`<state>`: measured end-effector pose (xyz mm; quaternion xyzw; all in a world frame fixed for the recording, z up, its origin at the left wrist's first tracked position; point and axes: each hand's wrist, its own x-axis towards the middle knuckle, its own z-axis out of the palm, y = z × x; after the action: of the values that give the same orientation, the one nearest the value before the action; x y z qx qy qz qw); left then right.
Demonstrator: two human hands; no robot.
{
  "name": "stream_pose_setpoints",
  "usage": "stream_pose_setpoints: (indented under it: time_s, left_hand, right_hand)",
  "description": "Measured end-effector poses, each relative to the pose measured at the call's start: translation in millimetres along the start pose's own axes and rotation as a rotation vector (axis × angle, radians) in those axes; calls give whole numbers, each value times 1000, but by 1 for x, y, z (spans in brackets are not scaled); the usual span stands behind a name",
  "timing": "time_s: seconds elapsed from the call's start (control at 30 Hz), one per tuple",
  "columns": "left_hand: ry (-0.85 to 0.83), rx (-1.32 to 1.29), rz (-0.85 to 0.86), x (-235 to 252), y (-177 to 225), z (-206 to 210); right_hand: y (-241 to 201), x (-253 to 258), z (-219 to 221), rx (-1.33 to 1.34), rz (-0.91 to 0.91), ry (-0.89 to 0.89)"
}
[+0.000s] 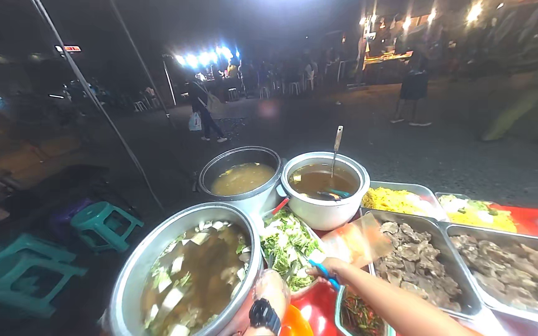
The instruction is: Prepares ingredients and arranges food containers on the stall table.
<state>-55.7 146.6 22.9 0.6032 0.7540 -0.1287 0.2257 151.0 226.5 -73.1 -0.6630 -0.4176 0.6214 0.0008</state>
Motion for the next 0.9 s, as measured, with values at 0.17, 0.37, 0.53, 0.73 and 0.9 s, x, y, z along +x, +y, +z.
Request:
stream_pose_setpoints:
  time_s: [0.17, 0.37, 0.53, 0.73, 0.9]
  left_hand:
    - [-32, -61, -5, 40, 13, 0]
    - [-18, -82, 0, 53, 11, 12]
    - [-14, 19, 35, 26, 12, 21]
    - [-28, 8, 25, -11, 22, 29]
    - [4, 15, 38, 0, 12, 38]
  right_hand:
    - [16, -17, -25, 79, 31, -142]
    - [20, -20, -43, -67, 112, -119]
    - [-1, -16, -38, -106, 111, -109]
    - [-32, 8, -25, -72, 62, -97]
    - [-31, 20, -13, -76, -9, -6]
